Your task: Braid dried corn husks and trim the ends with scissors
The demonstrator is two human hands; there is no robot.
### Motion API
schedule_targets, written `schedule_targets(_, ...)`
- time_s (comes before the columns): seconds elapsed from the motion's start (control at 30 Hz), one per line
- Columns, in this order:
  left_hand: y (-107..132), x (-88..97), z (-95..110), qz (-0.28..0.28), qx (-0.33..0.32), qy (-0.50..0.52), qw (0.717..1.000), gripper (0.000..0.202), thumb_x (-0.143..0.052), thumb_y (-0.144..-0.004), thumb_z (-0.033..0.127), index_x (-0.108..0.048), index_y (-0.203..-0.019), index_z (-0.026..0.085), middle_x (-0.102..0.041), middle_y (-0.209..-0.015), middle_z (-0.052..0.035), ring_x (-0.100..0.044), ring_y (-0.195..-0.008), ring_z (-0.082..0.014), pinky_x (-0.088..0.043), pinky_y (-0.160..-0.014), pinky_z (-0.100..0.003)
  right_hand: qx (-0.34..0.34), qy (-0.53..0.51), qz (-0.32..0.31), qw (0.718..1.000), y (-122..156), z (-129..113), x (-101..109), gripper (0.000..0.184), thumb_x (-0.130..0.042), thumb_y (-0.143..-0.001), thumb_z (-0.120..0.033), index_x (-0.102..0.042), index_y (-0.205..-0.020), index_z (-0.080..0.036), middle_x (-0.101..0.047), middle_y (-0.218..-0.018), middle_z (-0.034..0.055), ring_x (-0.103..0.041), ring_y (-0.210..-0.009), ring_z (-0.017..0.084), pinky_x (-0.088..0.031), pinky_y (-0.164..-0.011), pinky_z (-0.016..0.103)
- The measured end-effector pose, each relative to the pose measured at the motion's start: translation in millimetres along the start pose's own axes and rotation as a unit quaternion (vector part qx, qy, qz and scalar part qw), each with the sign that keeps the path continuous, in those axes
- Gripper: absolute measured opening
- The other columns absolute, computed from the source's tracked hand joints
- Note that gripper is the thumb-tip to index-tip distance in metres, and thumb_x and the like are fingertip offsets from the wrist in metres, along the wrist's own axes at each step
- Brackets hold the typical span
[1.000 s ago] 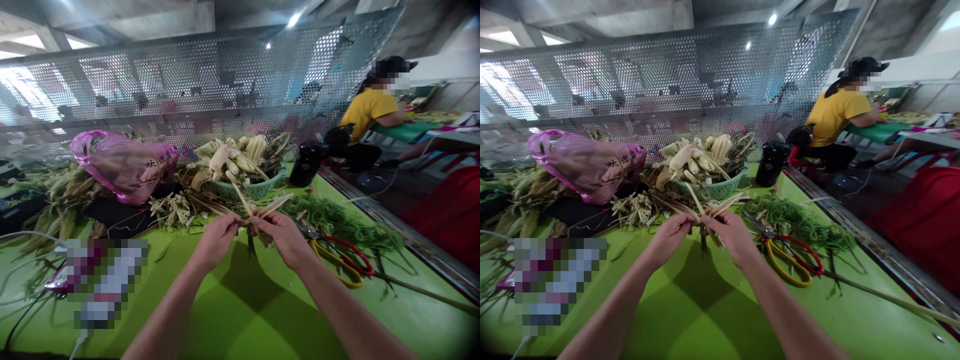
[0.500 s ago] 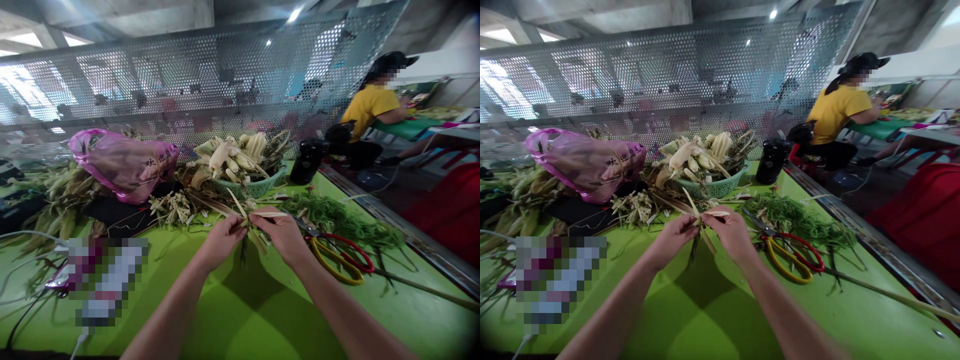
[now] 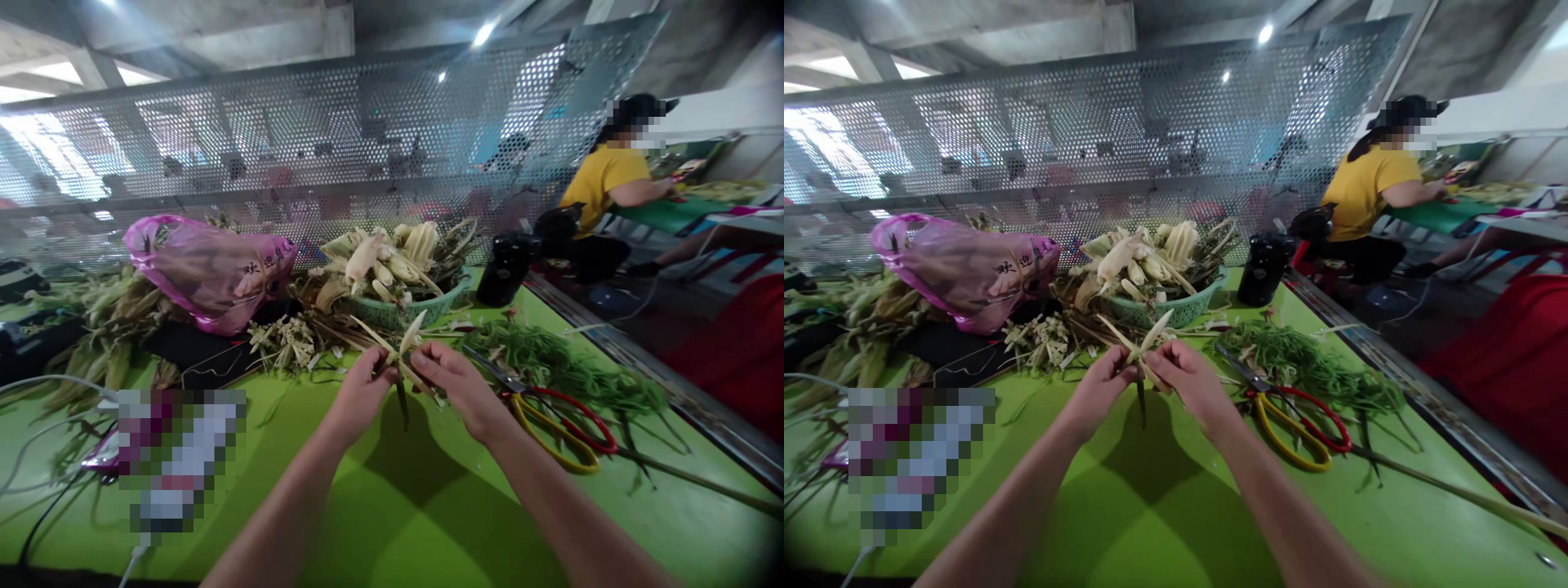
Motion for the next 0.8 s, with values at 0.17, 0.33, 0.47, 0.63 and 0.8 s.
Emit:
schedule_targets(0.17, 3, 0.8, 4, -0.006, 0.021, 0.048, 0.999, 0.008, -0.05, -0.079, 0.018, -0.056, -0.085, 0.016, -0.056, -0.086, -0.0028, -0.049, -0.084, -0.0163, -0.04, -0.078, -0.027, 0.038, 0.096, -0.011, 0.995, 2, -4, -5, 0.031, -0.069, -0.075, -0.048, -0.058, -0.075, -0.018, -0.051, -0.061, -0.0026, -0.046, -0.056, 0.012, -0.039, -0.052, 0.025)
schedule_targets(0.33, 3, 0.6, 6, -0.001, 0.015, 0.068, 0.998, 0.017, -0.057, -0.083, 0.033, -0.057, -0.084, 0.016, -0.055, -0.081, -0.0021, -0.048, -0.08, -0.0149, -0.04, -0.076, -0.026, 0.093, 0.173, 0.01, 0.981, 4, -12, -5, 0.018, -0.064, -0.08, -0.036, -0.061, -0.076, -0.019, -0.057, -0.065, -0.0006, -0.049, -0.062, 0.014, -0.04, -0.059, 0.027)
schedule_targets(0.47, 3, 1.9, 1, 0.023, 0.032, 0.098, 0.994, 0.022, -0.06, -0.082, 0.037, -0.056, -0.077, 0.016, -0.051, -0.071, -0.0003, -0.046, -0.07, -0.0125, -0.038, -0.068, -0.024, 0.105, 0.186, 0.016, 0.977, 5, -13, -5, 0.016, -0.064, -0.08, -0.033, -0.06, -0.074, -0.019, -0.058, -0.065, -0.0008, -0.049, -0.062, 0.014, -0.04, -0.059, 0.027)
schedule_targets(0.63, 5, 2.3, -4, 0.039, 0.055, 0.158, 0.985, 0.025, -0.062, -0.081, 0.038, -0.056, -0.073, 0.016, -0.052, -0.065, 0.0008, -0.047, -0.063, -0.0102, -0.038, -0.065, -0.023, 0.088, 0.182, 0.001, 0.979, 3, -13, -5, 0.016, -0.063, -0.081, -0.033, -0.059, -0.073, -0.019, -0.057, -0.064, -0.0012, -0.048, -0.058, 0.013, -0.039, -0.057, 0.026)
schedule_targets(0.8, 4, 1.3, -5, 0.025, 0.074, 0.206, 0.975, 0.028, -0.068, -0.077, 0.039, -0.055, -0.068, 0.015, -0.053, -0.06, 0.0015, -0.047, -0.057, -0.0083, -0.038, -0.062, -0.023, 0.068, 0.173, -0.004, 0.983, 4, -13, -3, 0.018, -0.064, -0.079, -0.035, -0.059, -0.072, -0.019, -0.056, -0.062, -0.0019, -0.047, -0.056, 0.012, -0.038, -0.055, 0.026)
Point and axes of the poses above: each hand's wrist, its own y-axis away from the middle knuckle, its own x-axis out of the back of the hand, z = x × y, the point moved 6 cm from there along -y, towards the middle knuckle
